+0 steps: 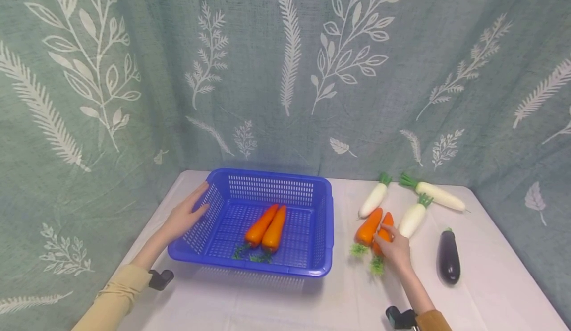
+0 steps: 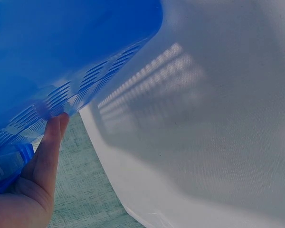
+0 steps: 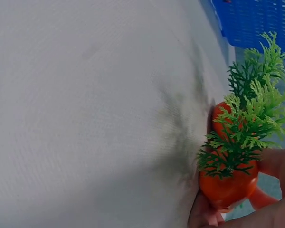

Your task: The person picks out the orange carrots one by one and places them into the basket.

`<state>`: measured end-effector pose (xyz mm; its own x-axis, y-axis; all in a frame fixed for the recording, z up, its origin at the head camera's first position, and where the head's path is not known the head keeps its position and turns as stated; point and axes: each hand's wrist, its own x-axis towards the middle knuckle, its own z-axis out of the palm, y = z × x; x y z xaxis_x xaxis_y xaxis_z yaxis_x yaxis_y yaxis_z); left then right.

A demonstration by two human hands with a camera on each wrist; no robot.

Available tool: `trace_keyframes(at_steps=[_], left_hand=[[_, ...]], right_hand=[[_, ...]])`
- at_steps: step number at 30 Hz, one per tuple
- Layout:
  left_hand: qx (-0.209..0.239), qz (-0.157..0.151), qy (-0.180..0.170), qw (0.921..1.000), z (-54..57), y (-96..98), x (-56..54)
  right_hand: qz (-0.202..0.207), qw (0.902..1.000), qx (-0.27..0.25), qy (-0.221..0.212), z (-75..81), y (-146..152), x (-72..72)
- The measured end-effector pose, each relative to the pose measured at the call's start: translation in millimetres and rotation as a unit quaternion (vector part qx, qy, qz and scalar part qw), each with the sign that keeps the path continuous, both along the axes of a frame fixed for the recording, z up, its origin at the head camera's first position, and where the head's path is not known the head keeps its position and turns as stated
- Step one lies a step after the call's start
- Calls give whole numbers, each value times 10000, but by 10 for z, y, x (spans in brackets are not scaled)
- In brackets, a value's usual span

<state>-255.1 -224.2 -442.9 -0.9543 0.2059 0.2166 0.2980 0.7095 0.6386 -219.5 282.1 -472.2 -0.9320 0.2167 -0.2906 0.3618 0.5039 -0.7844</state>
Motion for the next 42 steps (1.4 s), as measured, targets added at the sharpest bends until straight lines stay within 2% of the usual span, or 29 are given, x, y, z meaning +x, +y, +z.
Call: trace_keyframes(at_steps=[9,14,18,26,36,42], left_hand=[[84,-30,-20,10000,-2,3,19],[145,-93,293,9994,-27,3,23],[171,-66,254,9995,-13,12,32],[17,-21,-24,10000,44,13,33],[10,-37,20,10000,28,11,27],[-7,25,3,10000,7,-2,9]], right_hand=[[98,9998,144,139,-23,7,34],[-34,9996,214,181,-34,15,38],[-71,9994,237,223,-22,28,67],[-92,9992,24,392,59,76,98],[-110,9980,-291,542,193,82,113],[-37,9971,-603,471,316,47,104]])
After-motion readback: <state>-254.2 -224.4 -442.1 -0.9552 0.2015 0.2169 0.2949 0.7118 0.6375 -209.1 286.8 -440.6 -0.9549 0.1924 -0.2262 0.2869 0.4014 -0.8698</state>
